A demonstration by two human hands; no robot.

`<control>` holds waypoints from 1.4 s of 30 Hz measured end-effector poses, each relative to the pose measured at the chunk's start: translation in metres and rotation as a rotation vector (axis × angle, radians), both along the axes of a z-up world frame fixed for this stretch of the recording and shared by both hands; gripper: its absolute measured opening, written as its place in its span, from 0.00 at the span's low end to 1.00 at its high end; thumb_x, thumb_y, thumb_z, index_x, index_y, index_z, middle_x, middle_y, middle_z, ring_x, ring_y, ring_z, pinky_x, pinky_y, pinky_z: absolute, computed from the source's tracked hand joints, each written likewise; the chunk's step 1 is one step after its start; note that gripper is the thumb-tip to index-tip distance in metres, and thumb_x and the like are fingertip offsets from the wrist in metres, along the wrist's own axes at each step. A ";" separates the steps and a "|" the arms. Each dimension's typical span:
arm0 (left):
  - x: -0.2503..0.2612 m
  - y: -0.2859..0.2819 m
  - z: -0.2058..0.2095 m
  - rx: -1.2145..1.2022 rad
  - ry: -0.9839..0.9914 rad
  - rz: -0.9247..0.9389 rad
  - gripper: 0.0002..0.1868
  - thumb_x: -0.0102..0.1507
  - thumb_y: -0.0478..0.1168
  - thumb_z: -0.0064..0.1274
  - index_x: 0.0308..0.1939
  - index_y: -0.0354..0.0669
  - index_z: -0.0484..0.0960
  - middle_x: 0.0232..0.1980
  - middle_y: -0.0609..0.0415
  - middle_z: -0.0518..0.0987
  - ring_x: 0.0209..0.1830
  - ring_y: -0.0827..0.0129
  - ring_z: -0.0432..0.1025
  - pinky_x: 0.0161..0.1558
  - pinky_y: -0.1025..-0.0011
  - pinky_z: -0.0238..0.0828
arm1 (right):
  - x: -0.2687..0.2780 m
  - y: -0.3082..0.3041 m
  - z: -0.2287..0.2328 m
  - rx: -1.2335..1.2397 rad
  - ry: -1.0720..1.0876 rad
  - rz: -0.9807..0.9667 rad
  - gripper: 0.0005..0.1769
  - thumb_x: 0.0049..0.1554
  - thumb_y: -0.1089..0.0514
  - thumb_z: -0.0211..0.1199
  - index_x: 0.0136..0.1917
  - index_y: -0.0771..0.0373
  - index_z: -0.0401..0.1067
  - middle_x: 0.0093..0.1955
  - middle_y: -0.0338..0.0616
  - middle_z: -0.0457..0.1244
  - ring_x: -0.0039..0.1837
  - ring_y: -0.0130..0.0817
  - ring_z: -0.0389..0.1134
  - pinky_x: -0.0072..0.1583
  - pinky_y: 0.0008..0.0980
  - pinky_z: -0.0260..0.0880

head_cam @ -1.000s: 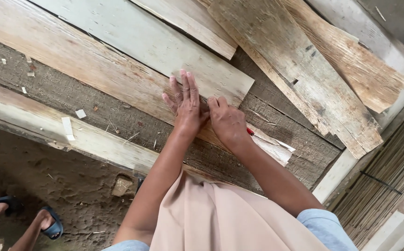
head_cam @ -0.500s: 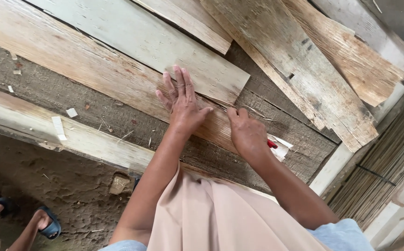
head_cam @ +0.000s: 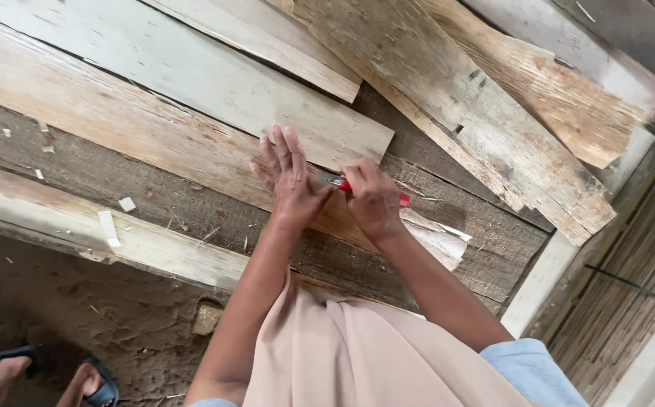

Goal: Trimming and scoring thin wood strips using a utility knife in a workshop environment

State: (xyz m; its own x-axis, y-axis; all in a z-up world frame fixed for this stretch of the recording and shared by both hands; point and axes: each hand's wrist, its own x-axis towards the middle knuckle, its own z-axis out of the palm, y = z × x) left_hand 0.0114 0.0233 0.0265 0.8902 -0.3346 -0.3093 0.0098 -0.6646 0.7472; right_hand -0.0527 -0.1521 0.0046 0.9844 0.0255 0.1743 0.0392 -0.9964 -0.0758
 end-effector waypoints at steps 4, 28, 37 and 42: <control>0.000 0.002 -0.007 -0.053 -0.014 -0.004 0.74 0.52 0.45 0.74 0.82 0.44 0.27 0.84 0.41 0.23 0.81 0.34 0.15 0.66 0.22 0.10 | 0.003 -0.006 -0.018 -0.073 -0.049 0.021 0.13 0.49 0.50 0.69 0.45 0.52 0.71 0.45 0.33 0.55 0.43 0.37 0.67 0.42 0.36 0.66; 0.001 -0.001 0.016 0.101 -0.043 -0.069 0.67 0.54 0.49 0.70 0.84 0.55 0.35 0.84 0.42 0.24 0.79 0.31 0.14 0.66 0.21 0.11 | -0.087 -0.091 0.056 -0.184 0.165 -0.240 0.17 0.46 0.55 0.70 0.47 0.57 0.67 0.48 0.42 0.57 0.52 0.44 0.65 0.50 0.43 0.67; -0.008 -0.016 0.053 0.155 -0.037 -0.117 0.60 0.57 0.62 0.65 0.84 0.59 0.43 0.83 0.40 0.24 0.78 0.32 0.13 0.66 0.24 0.09 | -0.159 -0.051 0.113 0.266 0.451 -0.626 0.28 0.61 0.56 0.62 0.74 0.49 0.66 0.51 0.45 0.57 0.46 0.56 0.72 0.48 0.55 0.77; -0.011 -0.024 0.058 0.268 -0.018 -0.097 0.60 0.58 0.63 0.63 0.84 0.63 0.41 0.83 0.42 0.22 0.77 0.37 0.12 0.67 0.29 0.05 | -0.189 -0.093 0.033 0.190 0.194 -0.464 0.37 0.56 0.56 0.67 0.78 0.46 0.62 0.51 0.43 0.55 0.41 0.56 0.71 0.43 0.54 0.78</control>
